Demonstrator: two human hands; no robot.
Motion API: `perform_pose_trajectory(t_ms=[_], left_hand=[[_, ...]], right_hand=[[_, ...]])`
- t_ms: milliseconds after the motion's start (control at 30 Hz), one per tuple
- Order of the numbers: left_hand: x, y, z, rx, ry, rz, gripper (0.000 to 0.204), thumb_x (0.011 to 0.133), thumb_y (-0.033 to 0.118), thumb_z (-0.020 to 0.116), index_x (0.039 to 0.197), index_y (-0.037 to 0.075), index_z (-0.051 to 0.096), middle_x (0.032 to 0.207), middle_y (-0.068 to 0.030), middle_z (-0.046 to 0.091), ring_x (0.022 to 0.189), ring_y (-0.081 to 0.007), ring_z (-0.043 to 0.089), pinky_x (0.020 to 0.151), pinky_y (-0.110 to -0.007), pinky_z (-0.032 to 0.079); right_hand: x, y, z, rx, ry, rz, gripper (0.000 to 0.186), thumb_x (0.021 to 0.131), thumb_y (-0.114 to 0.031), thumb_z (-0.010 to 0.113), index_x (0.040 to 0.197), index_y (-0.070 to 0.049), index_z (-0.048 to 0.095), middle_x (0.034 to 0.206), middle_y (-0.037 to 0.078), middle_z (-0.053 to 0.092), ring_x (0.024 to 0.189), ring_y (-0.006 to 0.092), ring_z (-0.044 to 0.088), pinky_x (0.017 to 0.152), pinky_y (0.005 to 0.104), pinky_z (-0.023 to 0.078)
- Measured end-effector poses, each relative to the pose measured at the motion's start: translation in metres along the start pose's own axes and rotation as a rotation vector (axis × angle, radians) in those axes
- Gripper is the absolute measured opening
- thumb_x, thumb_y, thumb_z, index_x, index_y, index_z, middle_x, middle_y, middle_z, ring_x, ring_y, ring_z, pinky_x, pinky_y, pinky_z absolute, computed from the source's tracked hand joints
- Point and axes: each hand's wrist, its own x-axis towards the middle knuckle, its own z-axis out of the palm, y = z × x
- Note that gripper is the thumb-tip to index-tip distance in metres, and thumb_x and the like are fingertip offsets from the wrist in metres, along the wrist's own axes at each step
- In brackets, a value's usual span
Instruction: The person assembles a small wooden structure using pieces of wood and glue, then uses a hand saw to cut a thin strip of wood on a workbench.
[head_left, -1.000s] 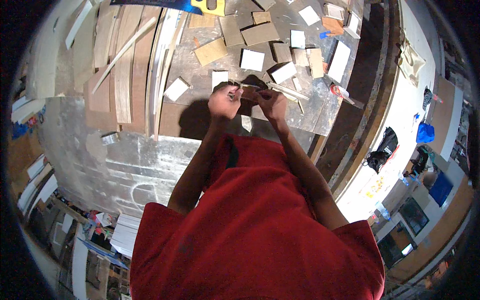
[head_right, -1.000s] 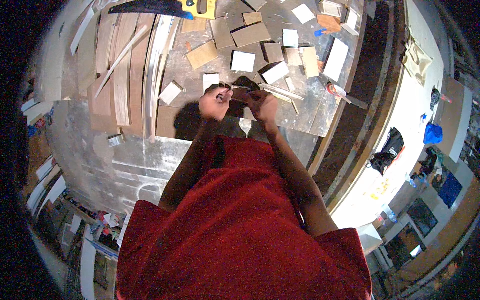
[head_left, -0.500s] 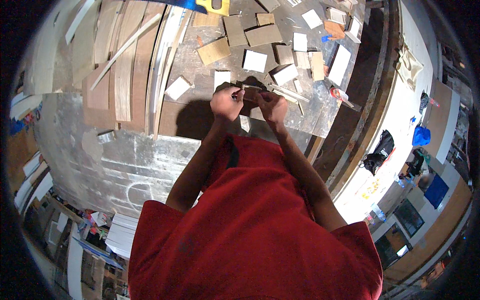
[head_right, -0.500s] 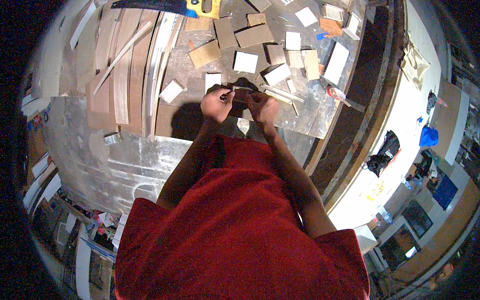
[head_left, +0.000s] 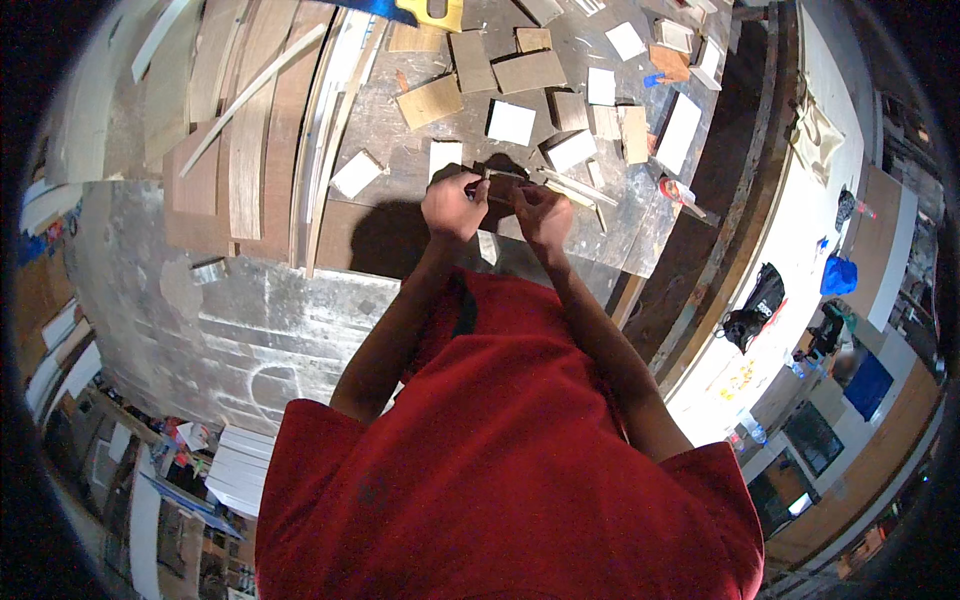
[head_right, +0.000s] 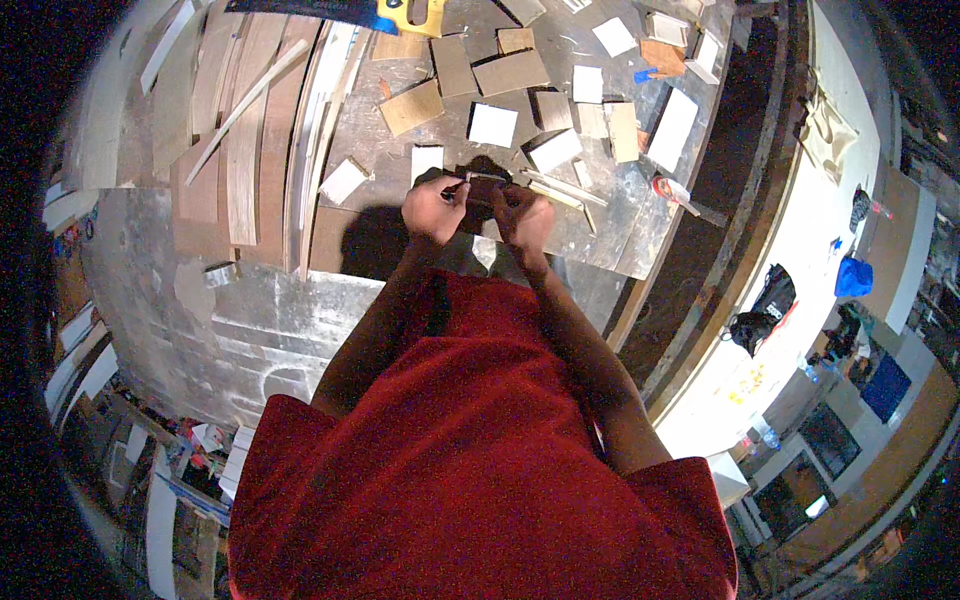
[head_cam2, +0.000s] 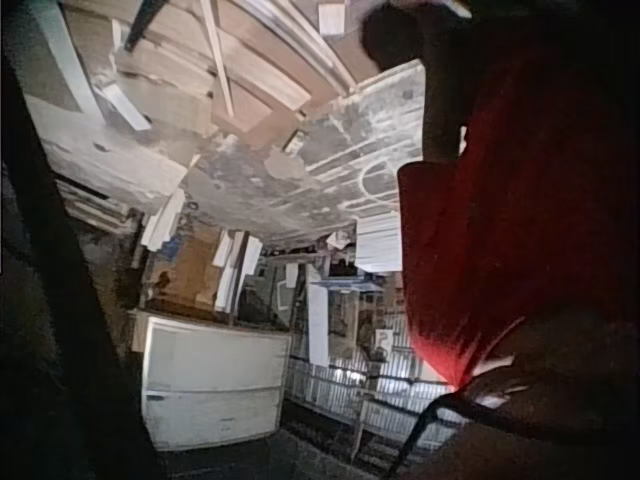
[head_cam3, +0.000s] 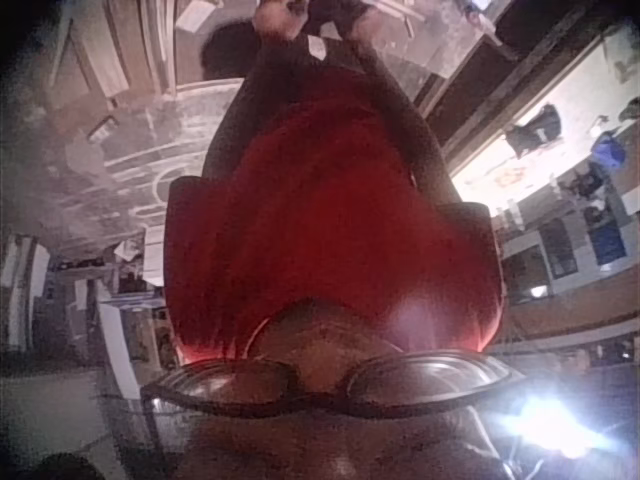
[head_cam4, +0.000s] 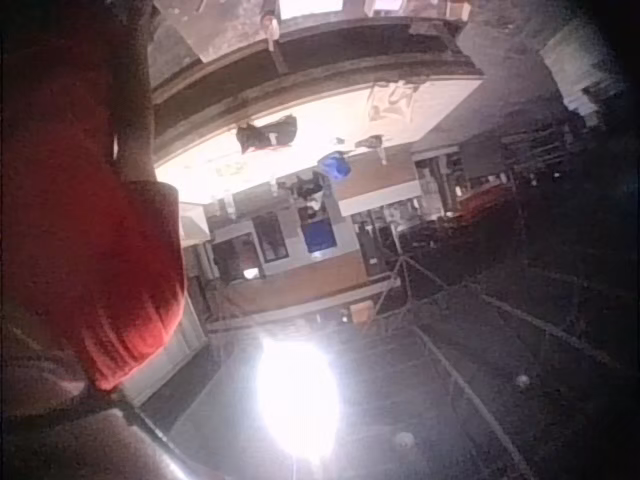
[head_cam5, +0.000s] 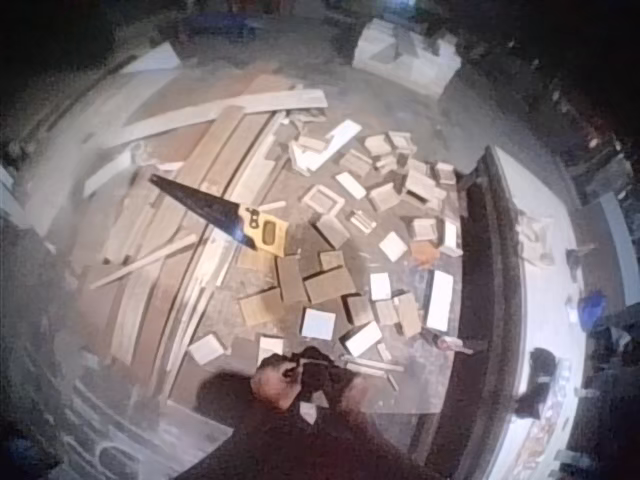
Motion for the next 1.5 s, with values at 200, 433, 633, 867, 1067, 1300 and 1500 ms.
perform_pose_trajectory(t_ms=[200, 433, 633, 867, 1067, 1300, 1500], left_hand=[[0.000, 0.004, -0.003, 0.013, 0.019, -0.010, 0.019, 0.080, 0.031, 0.076, 0.088, 0.014, 0.075, 0.087, -0.0101, 0.073, 0.082, -0.0331, 0.069, 0.069, -0.043, 0.055], [0.002, 0.002, -0.001, 0.030, 0.014, -0.006, 0.019, 0.080, 0.031, 0.076, 0.090, 0.014, 0.075, 0.088, -0.0107, 0.072, 0.083, -0.0329, 0.070, 0.070, -0.043, 0.056], [0.003, 0.002, 0.000, 0.077, -0.018, -0.030, 0.020, 0.079, 0.031, 0.075, 0.091, 0.015, 0.075, 0.089, -0.0113, 0.072, 0.083, -0.0333, 0.070, 0.071, -0.043, 0.056], [0.002, -0.002, 0.003, 0.077, -0.009, -0.016, 0.023, 0.078, 0.032, 0.076, 0.092, 0.015, 0.075, 0.087, -0.0116, 0.073, 0.085, -0.0337, 0.069, 0.073, -0.044, 0.056], [0.003, -0.004, 0.005, 0.120, -0.036, -0.014, 0.025, 0.078, 0.035, 0.076, 0.092, 0.015, 0.075, 0.087, -0.0117, 0.073, 0.086, -0.0336, 0.070, 0.073, -0.044, 0.056], [0.002, -0.006, 0.006, 0.108, -0.027, 0.002, 0.024, 0.079, 0.035, 0.075, 0.092, 0.015, 0.075, 0.089, -0.0117, 0.073, 0.085, -0.0337, 0.069, 0.073, -0.044, 0.055], [0.002, -0.002, 0.004, 0.106, -0.028, 0.010, 0.023, 0.079, 0.035, 0.074, 0.092, 0.015, 0.075, 0.089, -0.0112, 0.073, 0.085, -0.0335, 0.069, 0.073, -0.044, 0.055]], right_hand=[[-0.002, 0.003, 0.007, 0.001, 0.048, -0.002, 0.031, 0.085, -0.036, 0.073, 0.082, -0.006, 0.078, 0.069, 0.013, 0.071, 0.057, 0.0272, 0.069, 0.055, 0.0382, 0.052], [-0.001, 0.000, 0.009, -0.018, 0.074, 0.001, 0.035, 0.083, -0.040, 0.074, 0.080, -0.005, 0.078, 0.066, 0.013, 0.070, 0.057, 0.0274, 0.068, 0.056, 0.0385, 0.053], [0.002, 0.008, 0.009, 0.041, 0.037, -0.015, 0.036, 0.079, -0.040, 0.078, 0.080, -0.003, 0.077, 0.072, 0.016, 0.072, 0.064, 0.0300, 0.071, 0.061, 0.0391, 0.054], [0.003, -0.006, 0.008, -0.041, 0.075, -0.035, 0.029, 0.076, -0.032, 0.078, 0.080, -0.003, 0.076, 0.071, 0.016, 0.071, 0.063, 0.0306, 0.070, 0.061, 0.0395, 0.054], [0.003, -0.007, 0.012, -0.109, 0.074, 0.089, 0.025, 0.074, -0.030, 0.078, 0.077, -0.004, 0.076, 0.070, 0.015, 0.071, 0.062, 0.0312, 0.069, 0.061, 0.0391, 0.054], [0.003, -0.004, 0.013, -0.137, 0.123, 0.014, 0.025, 0.075, -0.030, 0.078, 0.076, -0.005, 0.077, 0.067, 0.013, 0.071, 0.060, 0.0273, 0.071, 0.058, 0.0375, 0.054], [0.004, -0.008, 0.009, -0.140, 0.051, 0.097, 0.027, 0.074, -0.032, 0.077, 0.079, -0.006, 0.076, 0.074, 0.015, 0.072, 0.068, 0.0314, 0.071, 0.063, 0.0401, 0.055]])
